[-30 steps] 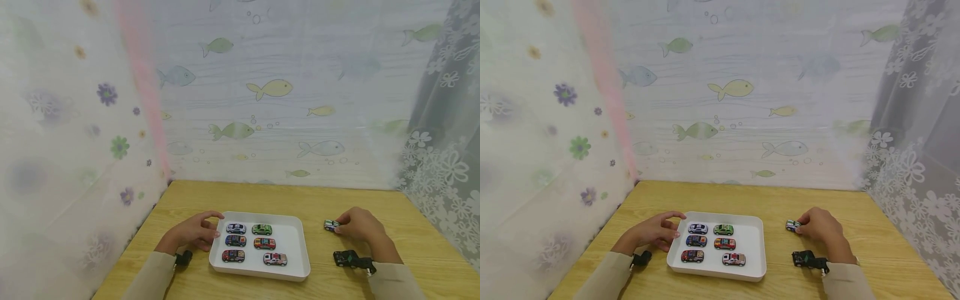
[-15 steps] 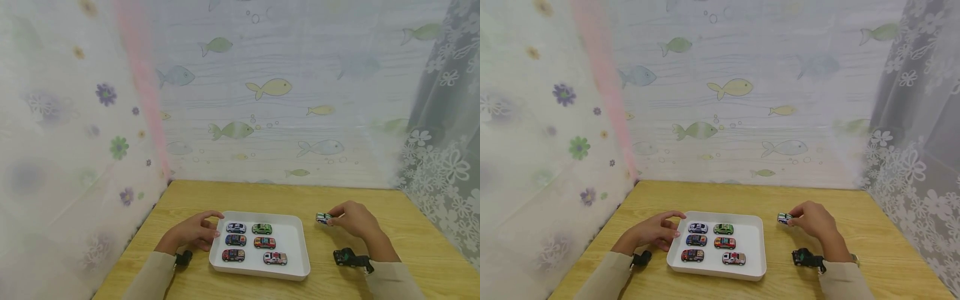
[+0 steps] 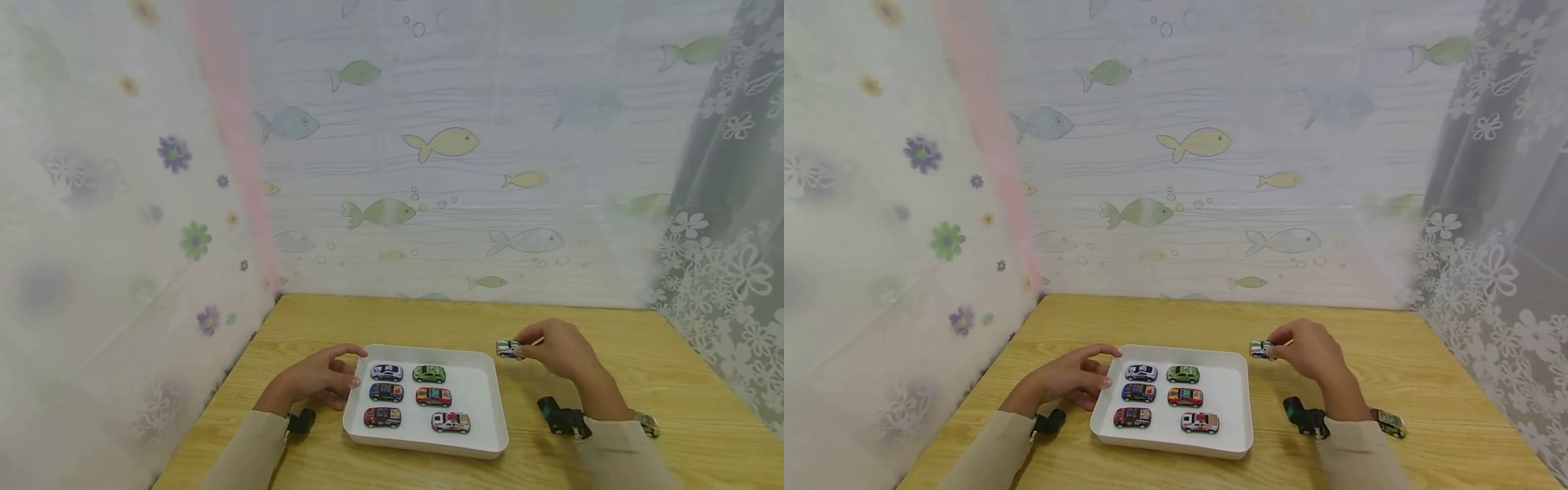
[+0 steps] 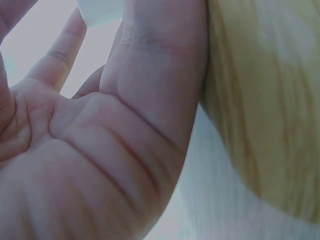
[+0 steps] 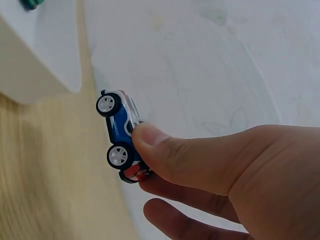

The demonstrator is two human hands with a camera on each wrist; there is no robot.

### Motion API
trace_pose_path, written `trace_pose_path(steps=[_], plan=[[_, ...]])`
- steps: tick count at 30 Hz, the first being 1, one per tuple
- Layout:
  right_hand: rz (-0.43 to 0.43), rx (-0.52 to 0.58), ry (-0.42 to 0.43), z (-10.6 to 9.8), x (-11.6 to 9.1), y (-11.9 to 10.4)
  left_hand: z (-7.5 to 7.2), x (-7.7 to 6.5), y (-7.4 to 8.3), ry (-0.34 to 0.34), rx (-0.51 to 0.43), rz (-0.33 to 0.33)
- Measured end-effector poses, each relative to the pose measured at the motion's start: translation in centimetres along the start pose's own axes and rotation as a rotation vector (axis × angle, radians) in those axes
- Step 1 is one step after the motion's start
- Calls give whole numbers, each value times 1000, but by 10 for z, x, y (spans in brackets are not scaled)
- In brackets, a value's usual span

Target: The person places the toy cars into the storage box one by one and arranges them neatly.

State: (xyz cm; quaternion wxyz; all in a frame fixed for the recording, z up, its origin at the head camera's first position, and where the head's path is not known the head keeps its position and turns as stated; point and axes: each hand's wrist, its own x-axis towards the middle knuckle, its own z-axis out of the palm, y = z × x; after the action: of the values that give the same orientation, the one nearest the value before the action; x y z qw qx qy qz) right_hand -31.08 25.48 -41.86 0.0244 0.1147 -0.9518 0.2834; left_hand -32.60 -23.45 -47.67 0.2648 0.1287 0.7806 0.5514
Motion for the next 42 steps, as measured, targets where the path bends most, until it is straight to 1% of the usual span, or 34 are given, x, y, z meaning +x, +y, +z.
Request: trace_pose_path(steps=[10, 17, 25, 30, 38, 42], plan=[[-28, 54, 25, 11, 13, -21, 1, -1, 0, 4, 2, -1], [-21, 95, -7, 24, 18, -39, 1, -2, 1, 4, 2, -6], [19, 58, -59, 42, 26, -45, 2, -3, 3, 10, 5, -3], [43, 70, -91, 47, 25, -49, 3, -3, 4, 8, 4, 2], [55, 39, -133, 57, 23, -53, 2, -3, 3, 8, 7, -1], [54, 11, -138, 62, 24, -53, 2, -3, 3, 6, 5, 1]])
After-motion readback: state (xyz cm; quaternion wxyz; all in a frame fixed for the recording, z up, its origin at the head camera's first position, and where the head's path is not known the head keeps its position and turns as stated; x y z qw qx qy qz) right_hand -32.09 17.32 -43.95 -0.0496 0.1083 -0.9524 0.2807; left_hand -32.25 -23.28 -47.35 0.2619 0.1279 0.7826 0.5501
